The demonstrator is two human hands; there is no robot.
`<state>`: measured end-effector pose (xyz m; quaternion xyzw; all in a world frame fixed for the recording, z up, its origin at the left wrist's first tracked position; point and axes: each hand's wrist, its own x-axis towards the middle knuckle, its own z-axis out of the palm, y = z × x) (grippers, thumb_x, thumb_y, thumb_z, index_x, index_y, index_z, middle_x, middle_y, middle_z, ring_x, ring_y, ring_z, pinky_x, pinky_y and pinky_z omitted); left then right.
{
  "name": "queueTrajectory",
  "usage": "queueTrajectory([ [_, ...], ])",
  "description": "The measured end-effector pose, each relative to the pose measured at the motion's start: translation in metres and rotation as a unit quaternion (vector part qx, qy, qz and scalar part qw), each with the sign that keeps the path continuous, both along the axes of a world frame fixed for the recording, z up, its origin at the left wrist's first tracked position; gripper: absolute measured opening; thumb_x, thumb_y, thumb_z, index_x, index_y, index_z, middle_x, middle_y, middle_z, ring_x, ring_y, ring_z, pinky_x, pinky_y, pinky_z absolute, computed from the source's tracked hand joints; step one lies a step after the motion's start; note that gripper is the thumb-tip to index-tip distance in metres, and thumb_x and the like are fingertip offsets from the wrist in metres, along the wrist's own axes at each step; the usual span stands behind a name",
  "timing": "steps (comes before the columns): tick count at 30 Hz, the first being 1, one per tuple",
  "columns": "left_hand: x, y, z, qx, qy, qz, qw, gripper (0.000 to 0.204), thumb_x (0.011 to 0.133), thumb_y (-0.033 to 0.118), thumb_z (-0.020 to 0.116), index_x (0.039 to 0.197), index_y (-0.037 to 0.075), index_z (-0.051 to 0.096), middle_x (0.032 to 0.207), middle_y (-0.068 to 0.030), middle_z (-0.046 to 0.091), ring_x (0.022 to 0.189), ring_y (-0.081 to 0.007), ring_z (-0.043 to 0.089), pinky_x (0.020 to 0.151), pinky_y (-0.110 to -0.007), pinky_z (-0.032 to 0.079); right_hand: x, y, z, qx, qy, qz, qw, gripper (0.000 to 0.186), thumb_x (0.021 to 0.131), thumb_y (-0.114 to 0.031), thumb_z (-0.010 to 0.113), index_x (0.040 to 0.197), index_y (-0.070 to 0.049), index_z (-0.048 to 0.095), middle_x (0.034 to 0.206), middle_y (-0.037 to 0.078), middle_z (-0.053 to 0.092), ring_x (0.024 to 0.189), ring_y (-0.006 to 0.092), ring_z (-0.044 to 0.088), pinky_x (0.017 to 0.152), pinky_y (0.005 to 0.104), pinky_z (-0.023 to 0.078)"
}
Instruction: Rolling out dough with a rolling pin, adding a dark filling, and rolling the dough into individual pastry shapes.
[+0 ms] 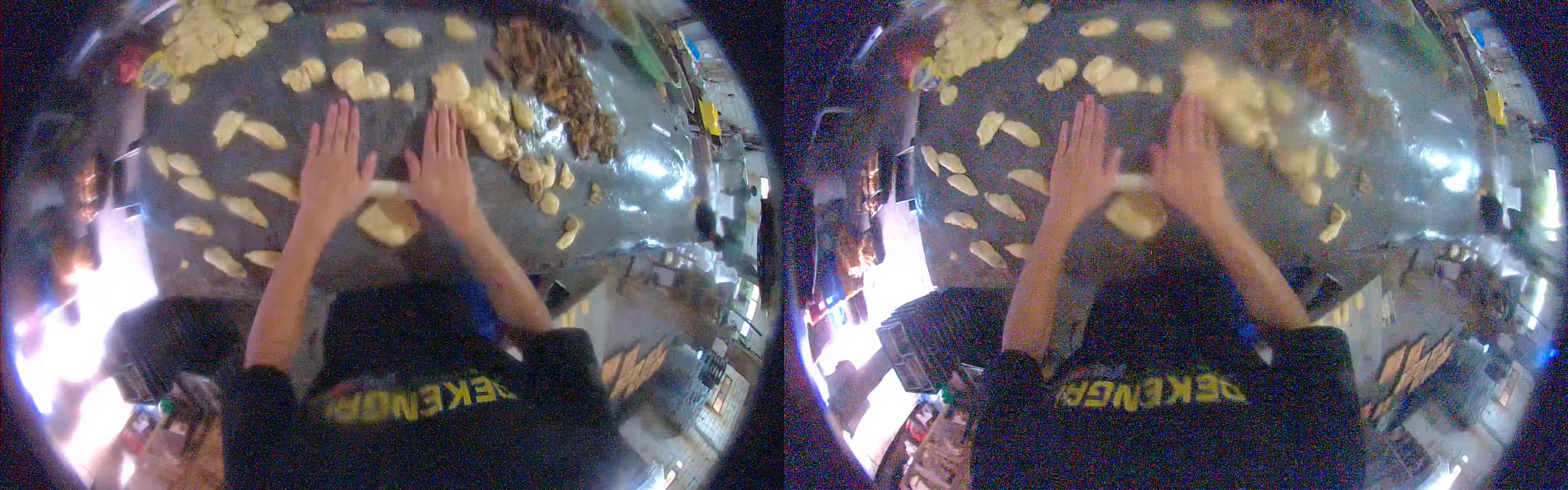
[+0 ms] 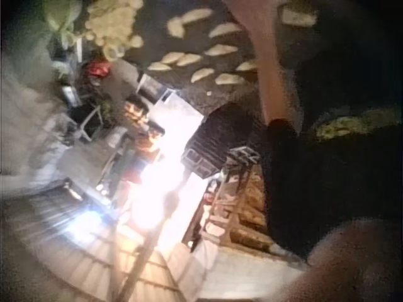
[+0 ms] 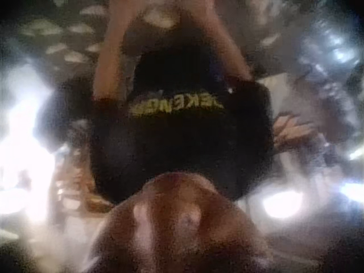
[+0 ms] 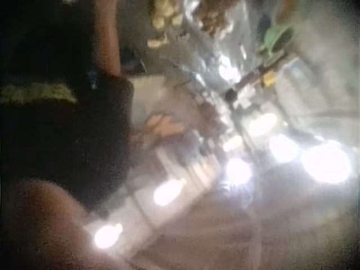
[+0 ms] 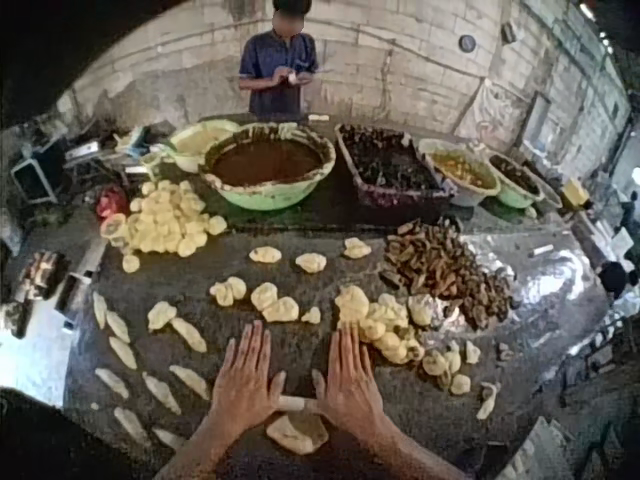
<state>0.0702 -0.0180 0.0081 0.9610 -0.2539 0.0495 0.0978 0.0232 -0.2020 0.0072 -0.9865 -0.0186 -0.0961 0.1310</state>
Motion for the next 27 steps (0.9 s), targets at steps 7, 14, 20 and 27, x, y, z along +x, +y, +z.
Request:
queueTrajectory([
  [7, 0.04, -0.004, -0.009, 0.015, -0.103, 0.008, 0.995, 0.068, 0.095, 0.036, 0.046, 0.15, 0.003, 0.023, 0.158, -0.0198, 0.013, 0.146, -0.0348, 0.014, 0.115, -0.055, 0.019, 0.007, -0.02, 0.024, 0.056, -0.064, 0.12, 0.989, 0.057, 0.086, -0.018, 0.057, 0.137, -0.001, 0.039, 0.137, 0.022, 0.044, 0.123, 0.0415, 0.044, 0.1, 0.0483, 0.039],
  [14, -0.004, 0.012, -0.003, -0.035, -0.073, 0.029, 0.996, 0.067, 0.095, 0.034, 0.047, 0.147, -0.002, 0.027, 0.157, -0.0213, 0.015, 0.145, -0.0357, 0.017, 0.114, -0.055, 0.02, -0.051, -0.024, 0.038, -0.105, 0.198, 0.157, 0.962, 0.051, 0.079, -0.011, 0.06, 0.127, -0.001, 0.049, 0.131, 0.023, 0.048, 0.123, 0.0402, 0.044, 0.101, 0.0459, 0.039],
  [20, -0.063, 0.036, -0.005, -0.009, -0.036, -0.009, 0.999, 0.063, 0.094, 0.033, 0.048, 0.141, -0.008, 0.034, 0.151, -0.023, 0.031, 0.142, -0.0365, 0.026, 0.115, -0.05, 0.022, -0.113, 0.001, 0.023, 0.031, 0.042, 0.137, 0.989, 0.056, 0.076, -0.007, 0.058, 0.13, 0.004, 0.044, 0.137, 0.025, 0.044, 0.129, 0.0417, 0.04, 0.111, 0.0499, 0.03],
  [27, -0.121, 0.07, 0.005, -0.051, 0.069, -0.099, 0.991, 0.052, 0.091, 0.027, 0.054, 0.132, -0.005, 0.047, 0.142, -0.02, 0.044, 0.134, -0.0323, 0.04, 0.113, -0.045, 0.029, -0.153, 0.008, 0.01, -0.01, 0.028, 0.118, 0.993, 0.058, 0.077, -0.005, 0.056, 0.133, 0.002, 0.044, 0.133, 0.021, 0.048, 0.125, 0.0398, 0.043, 0.109, 0.0504, 0.033],
])
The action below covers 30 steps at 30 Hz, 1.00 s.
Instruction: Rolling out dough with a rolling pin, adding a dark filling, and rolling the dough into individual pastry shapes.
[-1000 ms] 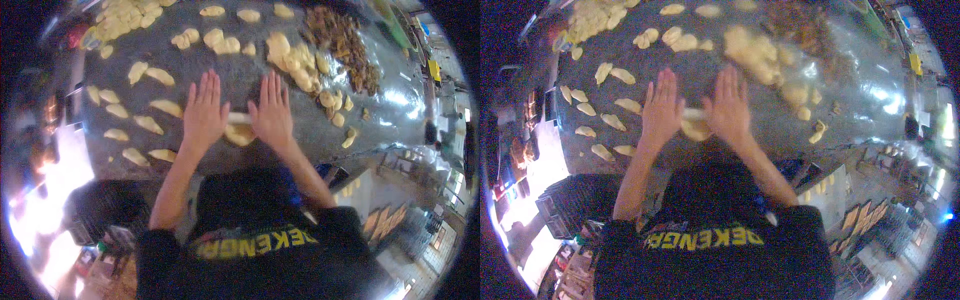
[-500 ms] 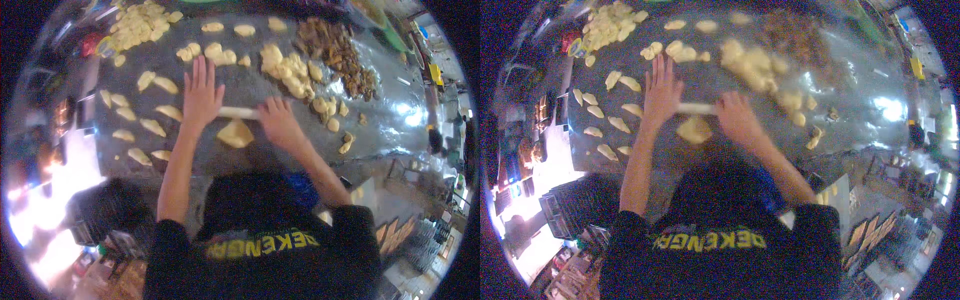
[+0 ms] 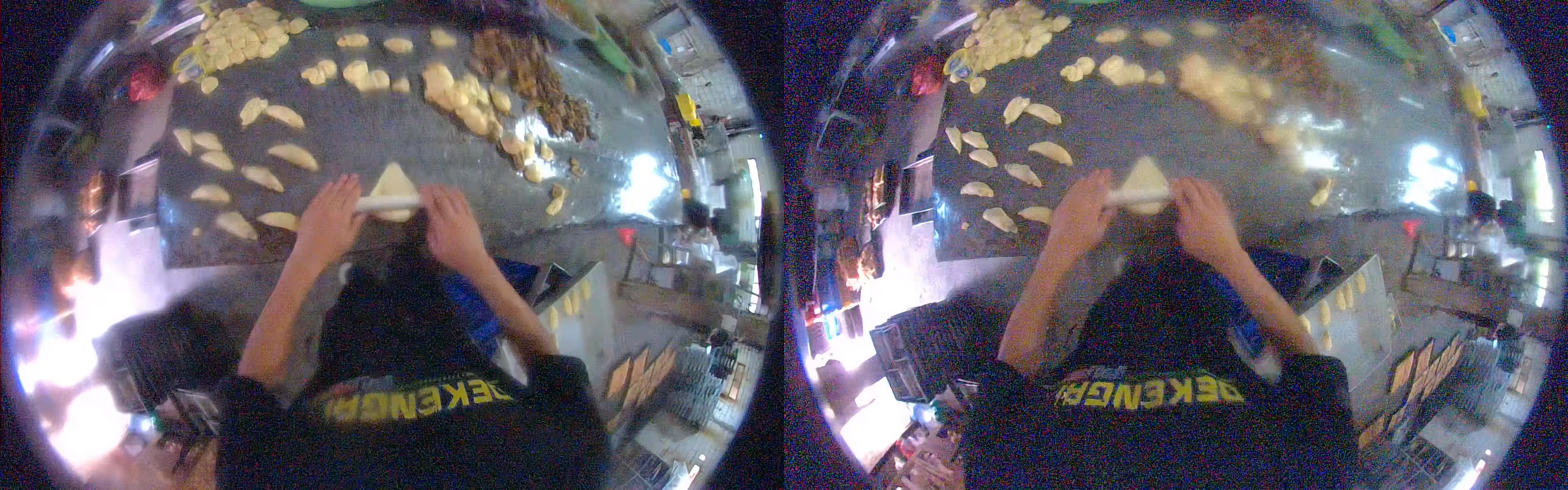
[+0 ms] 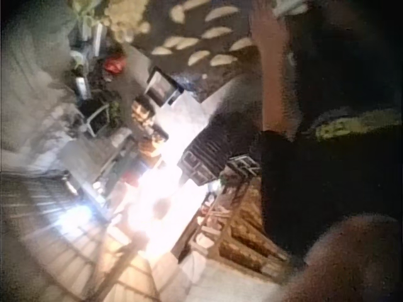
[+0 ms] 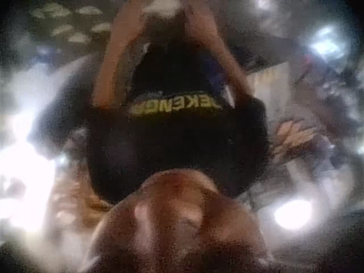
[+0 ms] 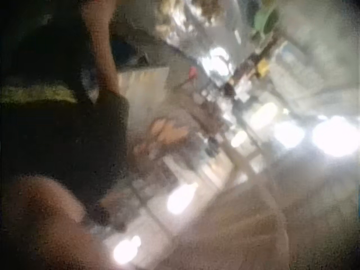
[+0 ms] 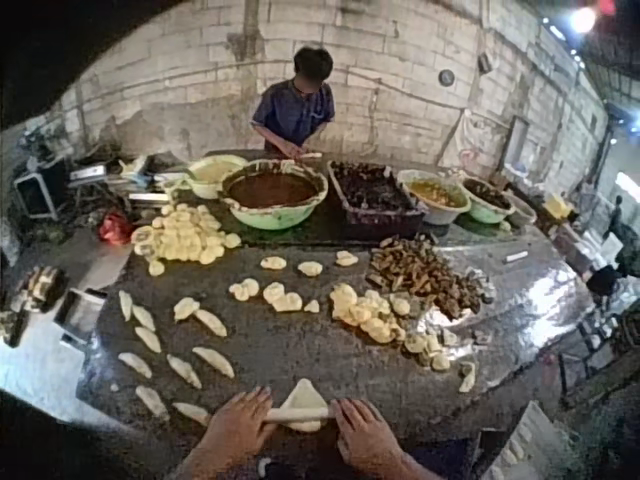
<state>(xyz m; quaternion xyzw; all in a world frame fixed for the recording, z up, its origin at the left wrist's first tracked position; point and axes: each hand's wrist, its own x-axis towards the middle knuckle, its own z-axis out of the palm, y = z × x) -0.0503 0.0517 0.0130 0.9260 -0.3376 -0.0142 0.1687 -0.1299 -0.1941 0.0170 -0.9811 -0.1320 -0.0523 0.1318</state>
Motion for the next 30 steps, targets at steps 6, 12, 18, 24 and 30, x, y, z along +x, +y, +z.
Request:
queueTrajectory([
  [6, 0.009, 0.011, 0.005, 0.025, -0.083, -0.039, 0.995, 0.044, 0.089, 0.022, 0.059, 0.128, 0.003, 0.053, 0.134, -0.0121, 0.054, 0.129, -0.0277, 0.047, 0.111, -0.045, 0.033, 0.02, -0.009, 0.008, 0.088, 0.11, -0.06, 0.988, 0.043, 0.083, -0.006, 0.052, 0.126, -0.002, 0.054, 0.123, 0.017, 0.055, 0.114, 0.0375, 0.051, 0.101, 0.0473, 0.04],
  [12, 0.015, -0.001, -0.019, -0.019, -0.13, -0.008, 0.991, 0.036, 0.09, 0.015, 0.053, 0.125, 0.004, 0.056, 0.122, -0.0114, 0.061, 0.122, -0.0295, 0.052, 0.109, -0.046, 0.036, 0.027, -0.003, -0.01, 0.007, -0.123, 0.036, 0.992, 0.042, 0.083, -0.004, 0.051, 0.125, -0.002, 0.055, 0.122, 0.017, 0.057, 0.114, 0.0371, 0.052, 0.101, 0.047, 0.041],
  [18, -0.017, 0.014, -0.004, -0.069, 0.036, -0.005, 0.997, 0.038, 0.088, 0.007, 0.049, 0.126, 0.006, 0.057, 0.116, -0.0132, 0.061, 0.113, -0.0307, 0.056, 0.108, -0.044, 0.038, 0.004, -0.007, -0.002, -0.006, -0.017, 0.043, 0.999, 0.047, 0.082, 0.0, 0.051, 0.128, -0.004, 0.054, 0.122, 0.015, 0.059, 0.108, 0.0346, 0.056, 0.097, 0.046, 0.043],
  [24, 0.012, 0.002, 0.007, -0.033, -0.044, -0.027, 0.998, 0.041, 0.089, 0.007, 0.047, 0.13, 0.003, 0.053, 0.128, -0.0162, 0.056, 0.123, -0.0318, 0.05, 0.111, -0.045, 0.033, 0.018, -0.012, 0.018, 0.033, 0.055, 0.013, 0.998, 0.045, 0.089, -0.008, 0.051, 0.133, -0.002, 0.049, 0.133, 0.016, 0.053, 0.12, 0.034, 0.05, 0.102, 0.0458, 0.039],
  [30, 0.055, -0.033, -0.011, 0.003, -0.062, 0.075, 0.995, 0.063, 0.092, 0.027, 0.05, 0.144, -0.003, 0.032, 0.15, -0.0206, 0.033, 0.141, -0.0306, 0.03, 0.115, -0.047, 0.024, 0.079, 0.009, -0.012, -0.064, -0.025, -0.114, 0.991, 0.061, 0.094, -0.025, 0.049, 0.14, 0.011, 0.033, 0.15, 0.025, 0.029, 0.14, 0.0399, 0.028, 0.112, 0.0512, 0.027],
])
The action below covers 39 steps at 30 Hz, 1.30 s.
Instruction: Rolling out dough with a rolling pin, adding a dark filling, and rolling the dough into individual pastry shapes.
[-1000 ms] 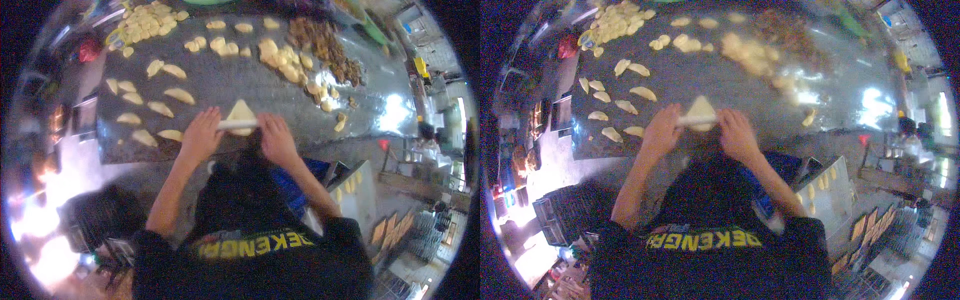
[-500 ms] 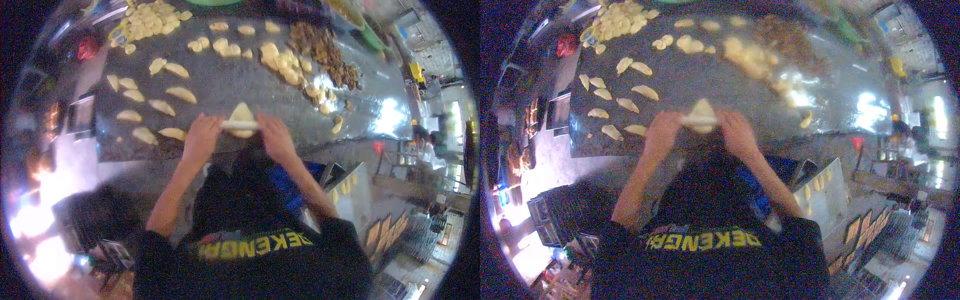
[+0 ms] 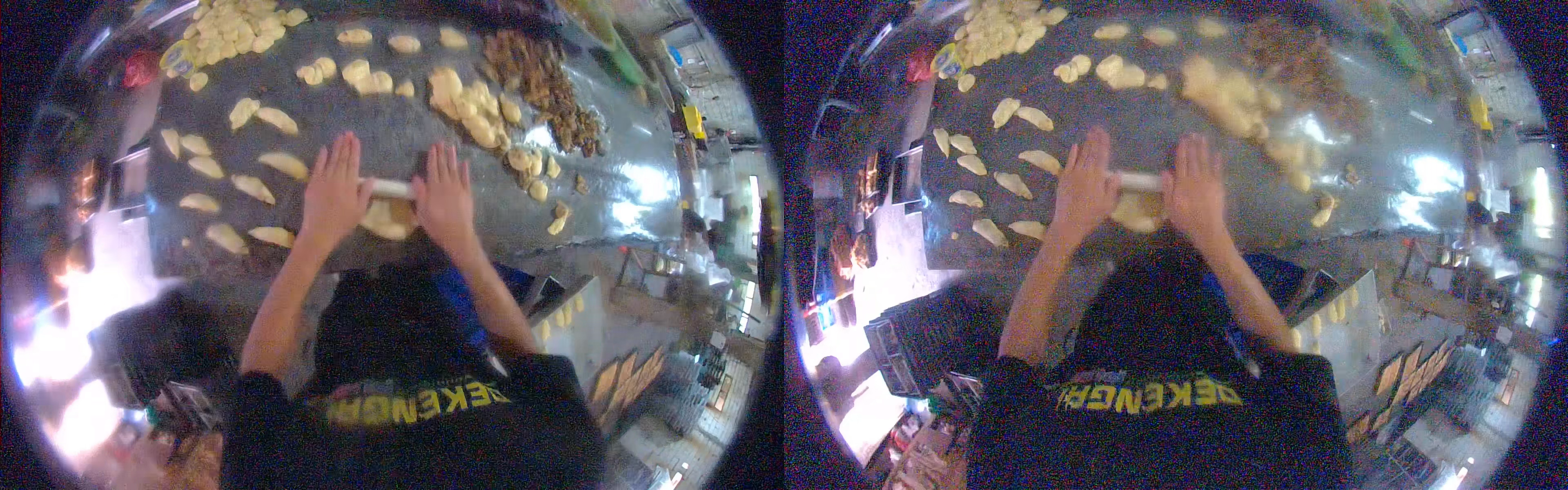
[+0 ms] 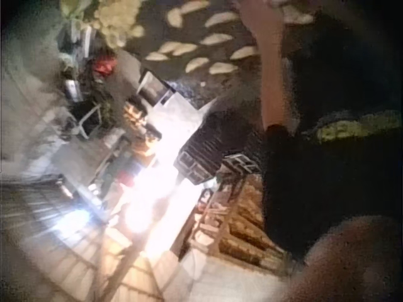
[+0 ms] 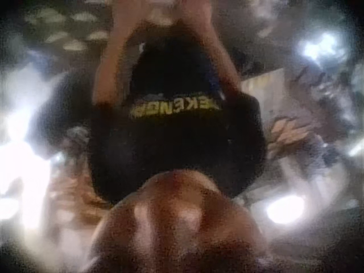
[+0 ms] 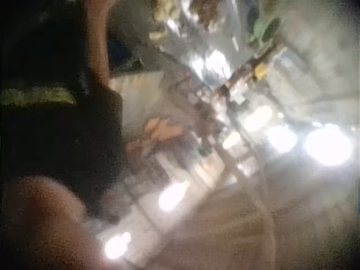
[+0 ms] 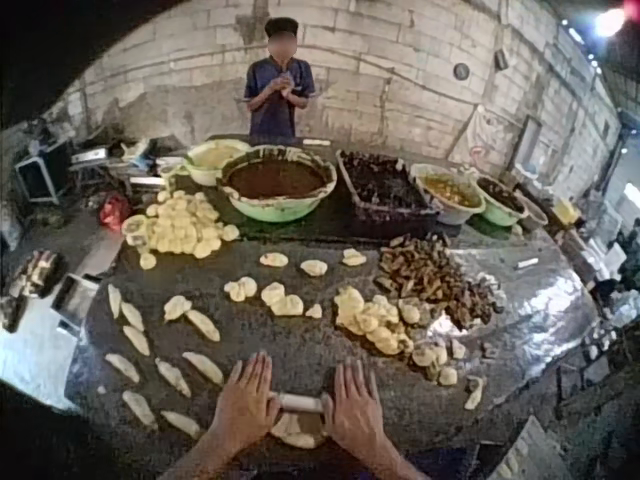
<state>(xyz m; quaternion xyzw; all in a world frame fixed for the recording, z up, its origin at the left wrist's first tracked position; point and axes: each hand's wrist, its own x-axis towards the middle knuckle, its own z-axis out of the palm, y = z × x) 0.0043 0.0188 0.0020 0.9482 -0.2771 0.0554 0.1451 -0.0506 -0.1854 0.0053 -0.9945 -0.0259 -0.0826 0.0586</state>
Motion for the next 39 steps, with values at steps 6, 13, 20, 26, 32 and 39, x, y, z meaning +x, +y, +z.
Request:
queueTrajectory([
  [6, 0.09, -0.039, 0.002, 0.011, -0.1, 0.037, 0.994, 0.067, 0.092, 0.033, 0.052, 0.146, 0.001, 0.028, 0.156, -0.0187, 0.021, 0.144, -0.0328, 0.021, 0.115, -0.049, 0.022, 0.086, -0.031, 0.009, 0.027, -0.001, -0.035, 0.999, 0.063, 0.092, -0.027, 0.052, 0.138, 0.013, 0.034, 0.15, 0.026, 0.027, 0.136, 0.0423, 0.033, 0.108, 0.0534, 0.032],
  [13, 0.007, -0.004, 0.013, -0.21, 0.061, -0.062, 0.974, 0.051, 0.085, 0.013, 0.059, 0.134, 0.007, 0.048, 0.139, -0.0164, 0.045, 0.13, -0.0369, 0.041, 0.107, -0.049, 0.035, 0.001, -0.031, 0.016, 0.049, 0.092, 0.201, 0.974, 0.048, 0.087, -0.01, 0.054, 0.133, -0.001, 0.048, 0.139, 0.018, 0.044, 0.121, 0.0387, 0.047, 0.098, 0.0506, 0.041],
  [20, -0.08, 0.018, 0.02, -0.142, 0.115, -0.094, 0.979, 0.041, 0.079, 0.014, 0.063, 0.12, 0.012, 0.056, 0.123, -0.0095, 0.055, 0.117, -0.0305, 0.049, 0.098, -0.046, 0.042, -0.05, -0.064, 0.009, -0.046, 0.006, -0.057, 0.997, 0.045, 0.084, -0.005, 0.053, 0.129, -0.003, 0.051, 0.128, 0.017, 0.052, 0.112, 0.0355, 0.051, 0.094, 0.0493, 0.042],
  [26, -0.075, 0.007, 0.033, -0.136, 0.028, -0.063, 0.988, 0.047, 0.082, 0.018, 0.063, 0.128, 0.011, 0.053, 0.128, -0.0096, 0.053, 0.123, -0.0302, 0.046, 0.102, -0.047, 0.038, -0.045, -0.052, 0.018, 0.047, -0.002, -0.007, 0.999, 0.037, 0.084, -0.005, 0.057, 0.12, -0.004, 0.054, 0.12, 0.018, 0.054, 0.111, 0.0389, 0.051, 0.093, 0.0454, 0.044],
  [32, -0.047, 0.009, 0.017, 0.046, -0.074, -0.02, 0.996, 0.054, 0.094, 0.031, 0.05, 0.138, 0.0, 0.044, 0.146, -0.0151, 0.042, 0.139, -0.0297, 0.032, 0.112, -0.053, 0.025, -0.037, -0.011, 0.012, 0.09, -0.02, 0.166, 0.982, 0.037, 0.083, -0.005, 0.056, 0.12, -0.006, 0.056, 0.126, 0.016, 0.054, 0.12, 0.0377, 0.05, 0.1, 0.0485, 0.041],
  [39, -0.068, 0.025, -0.009, 0.01, -0.008, -0.086, 0.996, 0.046, 0.092, 0.026, 0.053, 0.128, -0.003, 0.052, 0.138, -0.0163, 0.05, 0.131, -0.0305, 0.044, 0.111, -0.046, 0.031, -0.083, -0.005, -0.007, 0.096, -0.013, 0.097, 0.991, 0.049, 0.081, 0.003, 0.047, 0.13, -0.003, 0.052, 0.142, 0.018, 0.045, 0.134, 0.0342, 0.041, 0.109, 0.0484, 0.035],
])
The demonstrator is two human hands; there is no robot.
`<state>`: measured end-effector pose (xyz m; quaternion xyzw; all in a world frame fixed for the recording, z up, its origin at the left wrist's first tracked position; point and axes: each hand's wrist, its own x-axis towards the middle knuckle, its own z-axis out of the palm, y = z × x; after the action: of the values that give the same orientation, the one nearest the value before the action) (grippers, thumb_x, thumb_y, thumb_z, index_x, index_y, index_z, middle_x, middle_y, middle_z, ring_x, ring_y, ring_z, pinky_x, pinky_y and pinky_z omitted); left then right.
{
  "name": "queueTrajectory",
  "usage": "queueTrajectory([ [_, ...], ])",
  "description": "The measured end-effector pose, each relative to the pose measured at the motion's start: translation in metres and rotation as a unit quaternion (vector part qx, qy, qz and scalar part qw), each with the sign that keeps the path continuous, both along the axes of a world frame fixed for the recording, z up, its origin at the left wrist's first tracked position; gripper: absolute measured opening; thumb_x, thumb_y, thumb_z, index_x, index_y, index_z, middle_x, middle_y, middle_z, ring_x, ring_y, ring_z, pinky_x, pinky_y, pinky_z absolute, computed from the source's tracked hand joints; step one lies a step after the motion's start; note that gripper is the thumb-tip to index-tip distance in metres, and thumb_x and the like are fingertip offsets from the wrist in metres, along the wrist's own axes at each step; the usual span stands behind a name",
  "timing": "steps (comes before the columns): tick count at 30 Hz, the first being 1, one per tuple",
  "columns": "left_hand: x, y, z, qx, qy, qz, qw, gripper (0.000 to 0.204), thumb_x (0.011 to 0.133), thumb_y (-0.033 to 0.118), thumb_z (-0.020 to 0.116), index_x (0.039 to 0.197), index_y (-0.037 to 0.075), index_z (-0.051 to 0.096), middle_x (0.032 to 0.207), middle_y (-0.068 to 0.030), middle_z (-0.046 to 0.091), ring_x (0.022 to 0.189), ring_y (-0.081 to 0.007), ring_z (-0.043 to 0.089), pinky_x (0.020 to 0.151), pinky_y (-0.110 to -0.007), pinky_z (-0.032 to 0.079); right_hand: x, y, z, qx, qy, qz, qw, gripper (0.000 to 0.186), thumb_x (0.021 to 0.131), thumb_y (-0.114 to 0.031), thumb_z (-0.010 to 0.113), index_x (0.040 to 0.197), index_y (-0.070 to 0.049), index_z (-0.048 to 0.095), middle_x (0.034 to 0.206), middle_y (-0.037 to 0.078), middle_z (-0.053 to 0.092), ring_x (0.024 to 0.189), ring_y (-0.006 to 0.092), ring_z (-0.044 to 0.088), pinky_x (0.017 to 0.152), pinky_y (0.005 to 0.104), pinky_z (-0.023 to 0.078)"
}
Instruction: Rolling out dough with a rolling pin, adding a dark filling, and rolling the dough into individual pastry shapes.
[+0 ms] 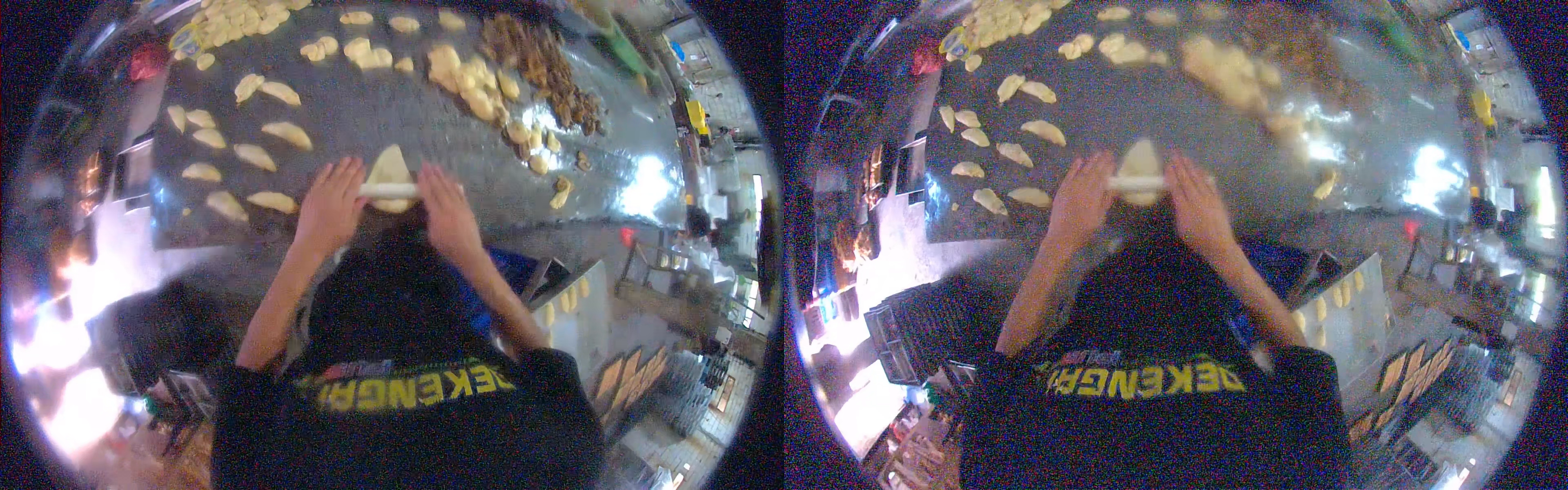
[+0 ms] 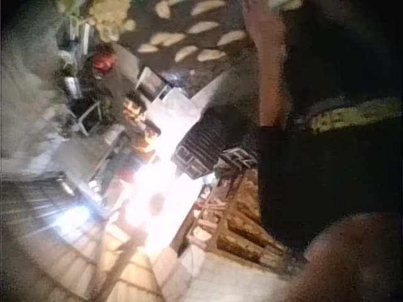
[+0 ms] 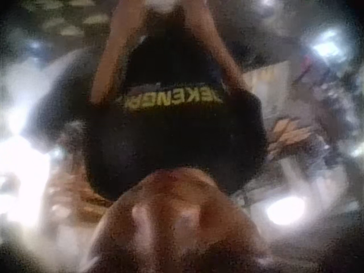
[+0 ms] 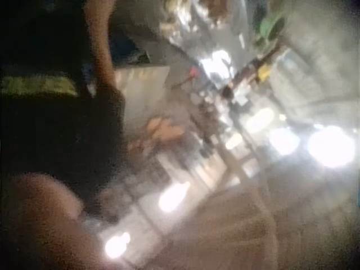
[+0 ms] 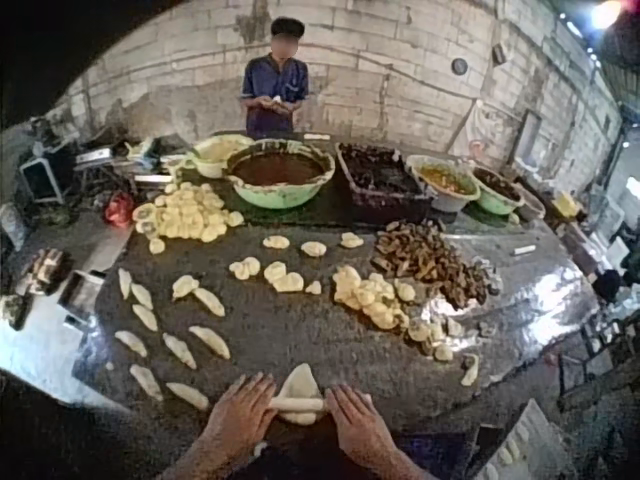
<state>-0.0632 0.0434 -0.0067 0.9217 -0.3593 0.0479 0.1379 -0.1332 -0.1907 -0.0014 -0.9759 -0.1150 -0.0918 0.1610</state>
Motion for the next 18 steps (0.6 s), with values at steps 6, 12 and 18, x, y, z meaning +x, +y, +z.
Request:
queueTrajectory([
  [6, -0.016, 0.007, -0.001, -0.08, -0.021, -0.013, 0.996, 0.037, 0.088, 0.016, 0.058, 0.121, -0.002, 0.057, 0.128, -0.0163, 0.058, 0.122, -0.0323, 0.053, 0.105, -0.045, 0.04, -0.01, -0.006, 0.0, 0.032, -0.036, 0.027, 0.998, 0.049, 0.08, 0.004, 0.048, 0.127, -0.005, 0.055, 0.133, 0.016, 0.056, 0.128, 0.0318, 0.048, 0.107, 0.0484, 0.037],
  [12, -0.025, 0.015, -0.001, -0.082, -0.014, -0.026, 0.996, 0.036, 0.086, 0.014, 0.06, 0.12, 0.004, 0.06, 0.114, -0.0141, 0.063, 0.111, -0.0325, 0.058, 0.104, -0.045, 0.041, -0.007, -0.022, 0.002, -0.04, -0.091, 0.122, 0.987, 0.045, 0.078, -0.004, 0.056, 0.123, -0.007, 0.058, 0.125, 0.012, 0.06, 0.113, 0.0331, 0.055, 0.097, 0.0449, 0.043],
  [18, -0.002, 0.008, 0.041, -0.024, -0.008, -0.007, 1.0, 0.041, 0.084, 0.015, 0.061, 0.124, 0.006, 0.058, 0.119, -0.011, 0.061, 0.115, -0.0315, 0.054, 0.106, -0.044, 0.039, 0.011, -0.018, 0.022, -0.064, 0.03, 0.084, 0.994, 0.047, 0.078, -0.009, 0.06, 0.125, -0.007, 0.056, 0.127, 0.014, 0.056, 0.114, 0.0346, 0.054, 0.098, 0.0442, 0.043],
])
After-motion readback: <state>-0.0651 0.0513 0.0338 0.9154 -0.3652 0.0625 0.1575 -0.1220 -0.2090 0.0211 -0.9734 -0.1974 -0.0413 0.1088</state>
